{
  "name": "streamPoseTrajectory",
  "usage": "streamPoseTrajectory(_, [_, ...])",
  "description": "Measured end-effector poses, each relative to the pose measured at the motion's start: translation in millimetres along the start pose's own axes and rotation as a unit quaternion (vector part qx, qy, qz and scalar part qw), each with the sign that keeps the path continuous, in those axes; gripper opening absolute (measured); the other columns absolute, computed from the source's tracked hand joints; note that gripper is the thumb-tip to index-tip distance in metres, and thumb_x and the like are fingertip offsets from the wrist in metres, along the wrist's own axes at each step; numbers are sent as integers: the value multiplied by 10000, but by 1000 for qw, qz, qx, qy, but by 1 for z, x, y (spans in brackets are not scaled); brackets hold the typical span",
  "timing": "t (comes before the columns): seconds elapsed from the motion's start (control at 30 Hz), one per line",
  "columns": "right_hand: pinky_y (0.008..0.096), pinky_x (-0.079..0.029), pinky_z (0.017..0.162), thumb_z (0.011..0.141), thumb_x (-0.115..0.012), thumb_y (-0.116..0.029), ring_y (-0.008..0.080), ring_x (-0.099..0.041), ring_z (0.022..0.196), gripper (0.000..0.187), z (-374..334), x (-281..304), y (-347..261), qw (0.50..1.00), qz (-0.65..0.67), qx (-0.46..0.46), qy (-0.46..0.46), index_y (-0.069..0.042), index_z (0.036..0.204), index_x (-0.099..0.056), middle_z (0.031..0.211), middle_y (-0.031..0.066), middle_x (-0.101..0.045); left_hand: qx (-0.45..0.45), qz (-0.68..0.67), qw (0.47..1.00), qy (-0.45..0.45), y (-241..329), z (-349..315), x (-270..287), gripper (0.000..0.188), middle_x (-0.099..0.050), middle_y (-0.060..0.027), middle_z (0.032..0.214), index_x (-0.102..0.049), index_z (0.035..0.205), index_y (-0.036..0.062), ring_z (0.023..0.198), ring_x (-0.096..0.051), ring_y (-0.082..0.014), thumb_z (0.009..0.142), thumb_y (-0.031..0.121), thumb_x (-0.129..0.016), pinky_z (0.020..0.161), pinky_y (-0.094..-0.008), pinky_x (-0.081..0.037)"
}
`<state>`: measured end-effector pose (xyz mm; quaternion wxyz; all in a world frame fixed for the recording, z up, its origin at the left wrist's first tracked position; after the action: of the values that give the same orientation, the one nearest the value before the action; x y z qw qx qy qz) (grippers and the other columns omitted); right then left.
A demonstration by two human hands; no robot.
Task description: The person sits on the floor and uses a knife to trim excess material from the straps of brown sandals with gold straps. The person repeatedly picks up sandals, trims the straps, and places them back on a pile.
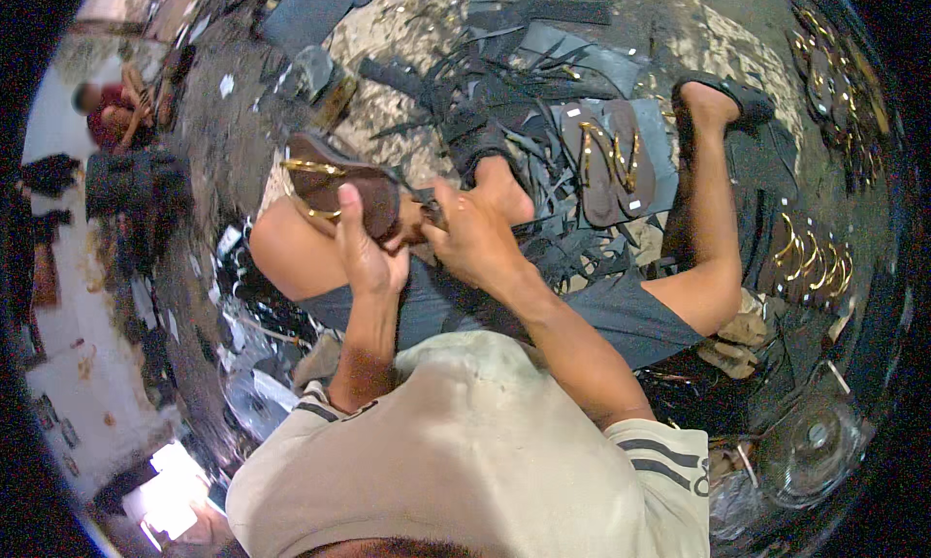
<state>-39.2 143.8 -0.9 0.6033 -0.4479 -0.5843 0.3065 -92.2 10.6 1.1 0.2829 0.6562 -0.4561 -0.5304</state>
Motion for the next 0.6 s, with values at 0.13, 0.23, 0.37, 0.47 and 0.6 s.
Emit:
streamPoseTrajectory(0.13, [451,-491,707,898,-643,-253,410,-650,813,368,26,9,-12,999,40,7,-26,-39,1179,-539,869,249,-663,0,-7,1000,-29,5,1,-8,349,-656,-59,901,-591,1038,22,700,-610,-123,963,363,-602,577,-249,-477])
streamPoseTrajectory(0.23, [339,-477,570,931,-642,-365,224,-630,632,400,40,15,1,976,203,-52,-53,-25,1132,-578,786,128,-665,2,-5,999,-35,-8,-18,5,362,-663,-98,1022,-564,1165,-29,915,-652,-169,946,249,-640,879,-335,-535])
streamPoseTrajectory(0.37, [306,-475,672,929,-665,-307,167,-608,759,383,13,17,-5,958,261,-78,-90,31,1088,-582,871,116,-655,41,77,989,-119,-3,-5,-7,391,-674,-122,1072,-559,1171,-36,955,-661,-183,935,259,-662,882,-333,-536])
streamPoseTrajectory(0.47, [355,-495,795,921,-676,-290,241,-650,893,401,-2,24,-14,990,136,38,-11,37,1127,-570,943,171,-678,41,9,991,-130,-1,0,-20,327,-674,-102,1029,-567,1141,-12,889,-671,-178,939,227,-661,829,-314,-553])
streamPoseTrajectory(0.6, [371,-503,804,905,-687,-256,277,-661,924,377,-17,29,-18,994,83,42,-49,-1,1157,-571,1004,196,-676,-26,59,994,-83,0,3,-8,270,-652,-52,933,-574,1088,27,799,-652,-140,968,266,-604,739,-282,-551])
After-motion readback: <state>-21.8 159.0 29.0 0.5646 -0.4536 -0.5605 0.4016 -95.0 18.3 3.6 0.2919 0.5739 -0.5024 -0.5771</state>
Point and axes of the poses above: each hand's wrist, its own z-axis towards the middle knuckle, its own x-axis out of the back of the hand, y = z × x, the point moved 7 cm from there along z, towards the middle knuckle
